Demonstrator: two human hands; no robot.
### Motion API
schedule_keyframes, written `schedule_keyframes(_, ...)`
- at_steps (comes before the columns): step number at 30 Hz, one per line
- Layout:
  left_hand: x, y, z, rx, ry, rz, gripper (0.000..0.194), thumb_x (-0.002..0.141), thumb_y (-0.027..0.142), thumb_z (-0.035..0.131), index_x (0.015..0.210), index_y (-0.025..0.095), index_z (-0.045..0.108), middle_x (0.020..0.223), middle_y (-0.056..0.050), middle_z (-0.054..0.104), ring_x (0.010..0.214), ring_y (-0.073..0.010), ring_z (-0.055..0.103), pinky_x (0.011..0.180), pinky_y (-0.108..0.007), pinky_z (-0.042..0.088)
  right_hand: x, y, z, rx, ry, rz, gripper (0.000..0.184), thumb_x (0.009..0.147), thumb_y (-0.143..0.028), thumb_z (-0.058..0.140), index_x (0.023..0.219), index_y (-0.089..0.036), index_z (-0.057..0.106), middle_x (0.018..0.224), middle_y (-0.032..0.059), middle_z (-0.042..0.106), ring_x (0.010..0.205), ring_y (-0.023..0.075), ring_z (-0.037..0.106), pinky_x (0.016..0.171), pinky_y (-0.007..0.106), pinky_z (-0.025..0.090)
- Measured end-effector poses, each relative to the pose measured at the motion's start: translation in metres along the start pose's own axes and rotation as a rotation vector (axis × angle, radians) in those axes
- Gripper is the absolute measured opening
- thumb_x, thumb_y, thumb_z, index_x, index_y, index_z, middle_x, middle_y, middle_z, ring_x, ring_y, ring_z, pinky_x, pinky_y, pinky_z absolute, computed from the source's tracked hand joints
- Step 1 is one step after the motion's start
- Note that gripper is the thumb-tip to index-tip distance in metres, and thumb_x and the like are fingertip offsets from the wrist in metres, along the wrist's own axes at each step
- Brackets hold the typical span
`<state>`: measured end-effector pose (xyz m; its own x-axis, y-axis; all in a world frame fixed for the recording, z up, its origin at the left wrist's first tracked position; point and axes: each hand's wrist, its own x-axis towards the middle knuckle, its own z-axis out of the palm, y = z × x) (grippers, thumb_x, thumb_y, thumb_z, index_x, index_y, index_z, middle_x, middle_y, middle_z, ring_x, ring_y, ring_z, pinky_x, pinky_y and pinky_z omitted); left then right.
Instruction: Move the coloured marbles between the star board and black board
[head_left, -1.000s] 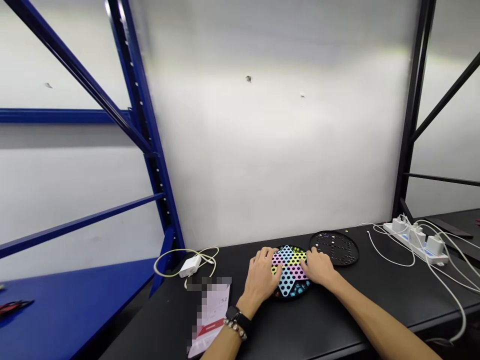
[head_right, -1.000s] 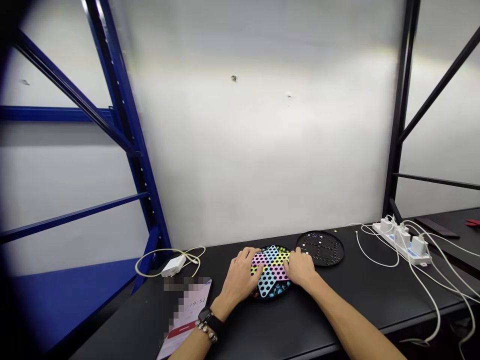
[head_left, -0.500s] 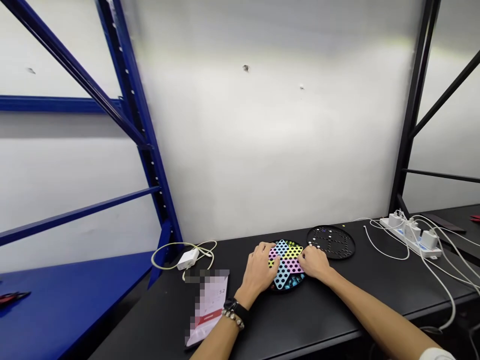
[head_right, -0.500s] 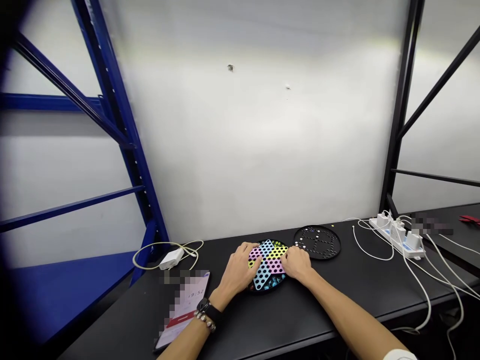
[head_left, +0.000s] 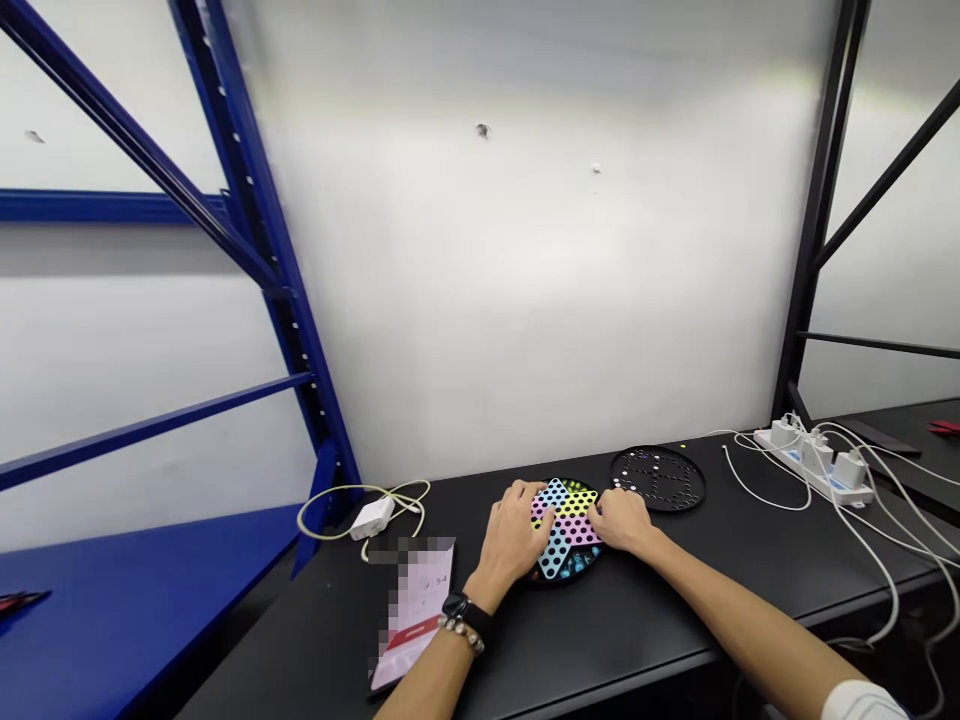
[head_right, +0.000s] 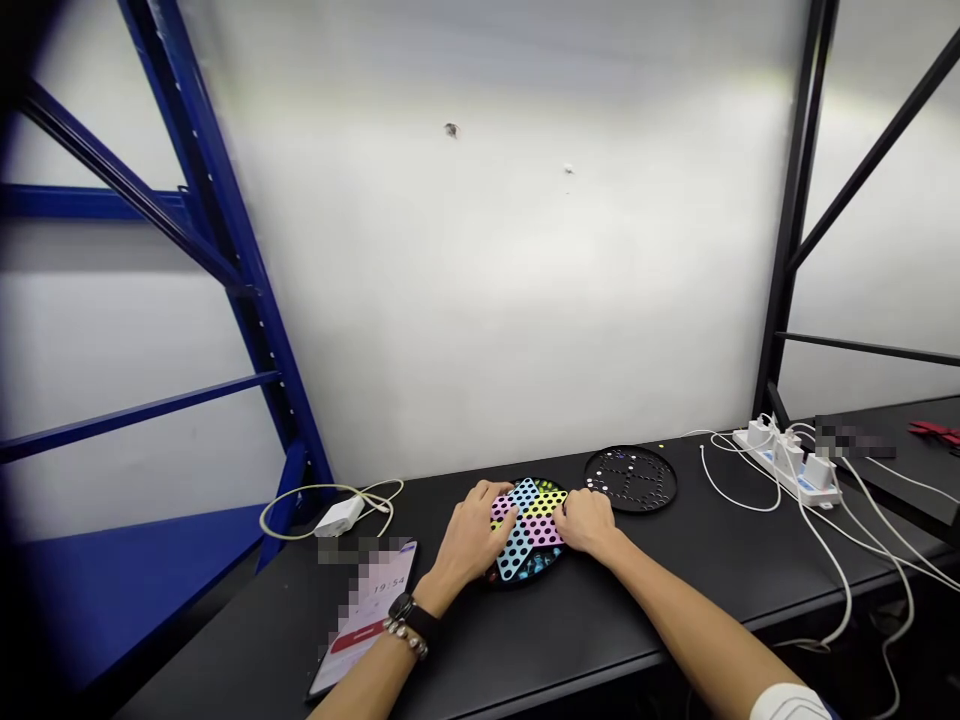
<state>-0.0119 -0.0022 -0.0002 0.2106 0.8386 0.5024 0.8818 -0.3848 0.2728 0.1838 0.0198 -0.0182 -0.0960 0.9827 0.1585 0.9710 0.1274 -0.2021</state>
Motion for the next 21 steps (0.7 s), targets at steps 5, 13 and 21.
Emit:
schedule_keyframes(5, 0.0002, -0.0012, -0.0011, 0.005, 0.006, -0.001, 0.027, 0.089, 0.029, 0.048, 0.113, 0.024, 0.058, 0.113, -0.004, 0.061, 0.106, -0.0216, 0.058, 0.087, -0.035, 0.044, -0.0012, -0.0035, -0.0058, -0.035, -0.019, -0.023, 0.039, 0.092, -0.035, 0.042, 0.090, -0.013, 0.075, 0.097, 0.0166, 0.073, 0.090, 0.0250, 0.068, 0.078, 0.030, 0.045)
schedule_keyframes(13, -0.0008, -0.0027, -0.0003, -0.006, -0.013, 0.005, 0.026, 0.090, 0.030, 0.048, 0.114, 0.024, 0.057, 0.114, -0.004, 0.061, 0.107, -0.0224, 0.058, 0.088, -0.036, 0.044, -0.0018, -0.0059, -0.0063, -0.077, -0.005, -0.089, 0.038, 0.093, -0.030, 0.041, 0.092, -0.013, 0.075, 0.098, 0.0186, 0.073, 0.091, 0.0253, 0.068, 0.078, 0.030, 0.044)
schedule_keyframes(21, -0.0010, -0.0002, -0.0042, -0.014, -0.009, 0.004, 0.025, 0.089, 0.029, 0.049, 0.112, 0.023, 0.058, 0.113, -0.005, 0.061, 0.106, -0.0234, 0.058, 0.087, -0.036, 0.044, -0.0005, -0.0018, -0.0047, -0.069, 0.007, -0.087, 0.036, 0.091, -0.030, 0.043, 0.085, -0.014, 0.074, 0.091, 0.0168, 0.073, 0.084, 0.0259, 0.069, 0.073, 0.030, 0.044)
